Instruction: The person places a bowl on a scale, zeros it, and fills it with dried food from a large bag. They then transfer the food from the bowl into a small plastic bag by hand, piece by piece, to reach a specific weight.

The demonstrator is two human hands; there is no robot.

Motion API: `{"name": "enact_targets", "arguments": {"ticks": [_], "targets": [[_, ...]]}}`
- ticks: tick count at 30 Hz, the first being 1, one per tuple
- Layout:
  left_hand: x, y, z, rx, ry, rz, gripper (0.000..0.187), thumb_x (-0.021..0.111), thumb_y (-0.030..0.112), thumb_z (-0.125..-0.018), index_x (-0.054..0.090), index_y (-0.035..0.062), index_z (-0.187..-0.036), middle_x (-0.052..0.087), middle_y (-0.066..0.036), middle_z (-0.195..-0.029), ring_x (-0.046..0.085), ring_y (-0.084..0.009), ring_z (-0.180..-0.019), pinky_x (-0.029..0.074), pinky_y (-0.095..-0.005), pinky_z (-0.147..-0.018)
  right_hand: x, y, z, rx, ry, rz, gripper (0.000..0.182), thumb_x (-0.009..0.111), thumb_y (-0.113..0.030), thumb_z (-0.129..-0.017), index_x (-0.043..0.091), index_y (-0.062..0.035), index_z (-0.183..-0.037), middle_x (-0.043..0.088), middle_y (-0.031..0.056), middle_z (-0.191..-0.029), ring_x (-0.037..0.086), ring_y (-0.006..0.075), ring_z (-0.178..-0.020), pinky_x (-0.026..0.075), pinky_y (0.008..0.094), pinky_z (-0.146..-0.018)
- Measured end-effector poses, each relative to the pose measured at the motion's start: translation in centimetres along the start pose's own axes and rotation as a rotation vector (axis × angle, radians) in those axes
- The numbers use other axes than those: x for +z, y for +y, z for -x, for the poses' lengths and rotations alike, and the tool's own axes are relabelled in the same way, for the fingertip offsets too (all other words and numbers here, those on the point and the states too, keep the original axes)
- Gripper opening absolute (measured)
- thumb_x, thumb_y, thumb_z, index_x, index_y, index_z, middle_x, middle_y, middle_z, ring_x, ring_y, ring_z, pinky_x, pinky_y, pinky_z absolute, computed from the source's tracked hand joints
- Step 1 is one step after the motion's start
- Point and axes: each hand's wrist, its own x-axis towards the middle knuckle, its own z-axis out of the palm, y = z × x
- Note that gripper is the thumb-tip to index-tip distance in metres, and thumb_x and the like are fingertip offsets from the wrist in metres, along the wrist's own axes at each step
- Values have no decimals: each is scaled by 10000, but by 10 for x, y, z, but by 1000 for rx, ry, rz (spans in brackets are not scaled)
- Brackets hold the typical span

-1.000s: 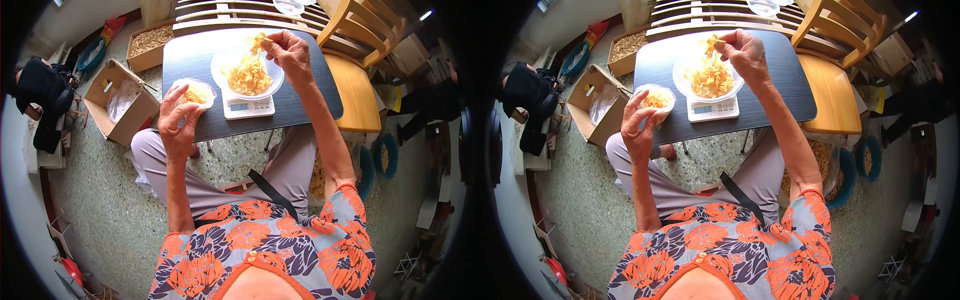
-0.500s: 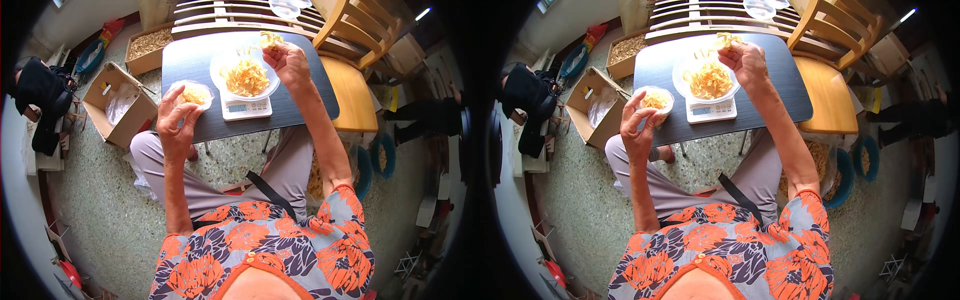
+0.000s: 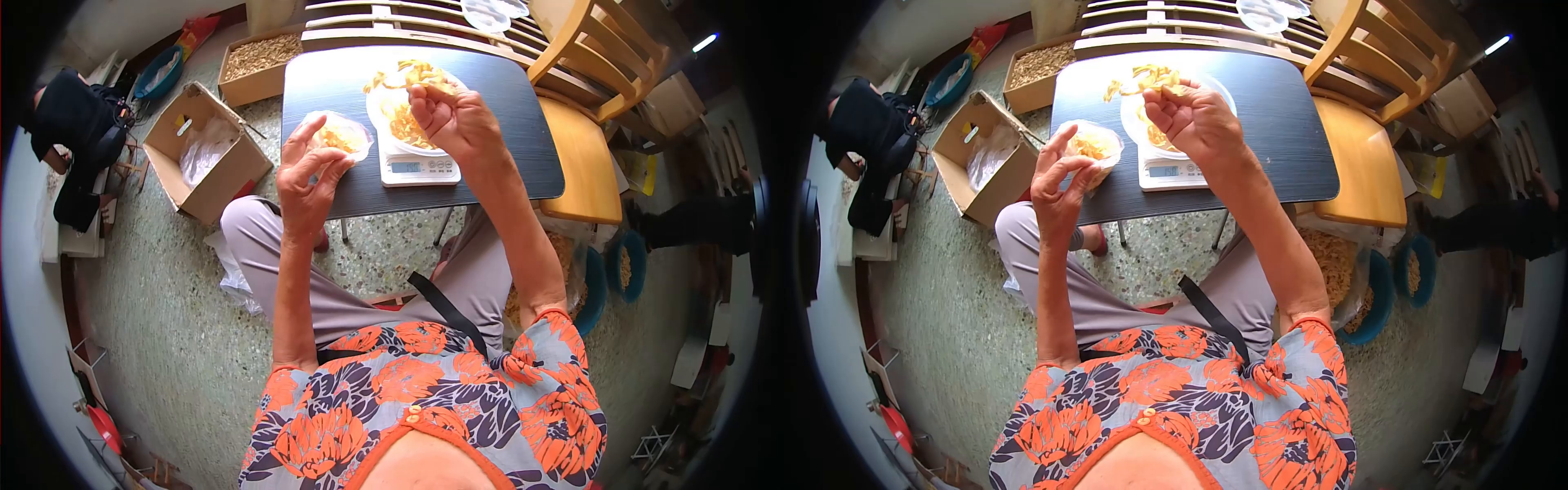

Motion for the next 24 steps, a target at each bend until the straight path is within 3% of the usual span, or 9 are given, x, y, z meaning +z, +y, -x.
{"name": "enact_targets", "arguments": {"ticks": [1,4,7,9,15,17,19,21,24], "targets": [[0,-2,0,13,-4,8,143,841,47,-764,765,44,-885,628,-168,-1371,545,-345,-1325,437,-444,-1097,9,10,1,7,-2,-1,154,536,-50,-1033,571,100,-1031,685,167,-975,726,232,-858,654,334,-812],[1,-5,2,29,-1,37,157,842,43,-758,763,47,-893,611,-177,-1394,532,-354,-1344,423,-447,-1118,30,49,0,-417,40,641,177,689,-68,-952,594,66,-1020,712,149,-852,730,205,-700,645,322,-631],[-1,-9,5,49,16,88,170,842,33,-752,763,52,-902,599,-186,-1410,522,-362,-1360,421,-447,-1126,32,76,2,-594,-95,1258,48,688,5,-868,641,4,-862,690,122,-769,698,150,-715,561,310,-601],[-5,-11,8,53,32,130,179,842,27,-747,764,54,-906,592,-190,-1417,518,-367,-1367,421,-447,-1129,25,90,-6,-794,-300,1434,54,706,-24,-833,663,-20,-865,666,144,-749,693,273,-697,546,370,-630],[-22,-12,14,112,-10,49,201,821,-3,-737,772,65,-919,589,-192,-1426,523,-374,-1364,410,-464,-1135,29,88,-9,-857,-652,1698,122,730,-113,-785,691,-55,-886,700,103,-910,683,300,-848,558,401,-780],[-22,-7,14,124,-26,36,195,814,-7,-742,771,61,-920,594,-193,-1423,521,-379,-1369,407,-474,-1136,37,82,-6,-757,-796,2040,145,715,-173,-782,716,-97,-906,711,65,-973,648,286,-973,528,384,-889],[-19,-3,13,132,-29,50,189,811,-16,-739,766,51,-911,603,-192,-1414,523,-375,-1371,408,-471,-1135,44,83,-7,-685,-761,2120,151,708,-205,-784,740,-122,-905,722,45,-960,623,271,-1024,503,371,-926],[-20,-5,13,152,-56,72,186,803,-28,-745,758,39,-912,610,-187,-1409,524,-374,-1373,409,-467,-1137,53,78,-10,-414,-849,2238,142,712,-193,-773,754,-114,-883,728,52,-939,628,273,-1016,505,377,-919],[-20,-13,14,72,-65,164,208,790,-63,-765,748,21,-950,594,-193,-1424,526,-366,-1371,410,-453,-1147,53,80,-15,-452,-834,2197,126,708,-182,-770,760,-105,-856,737,79,-923,660,289,-1007,515,403,-914]]}}
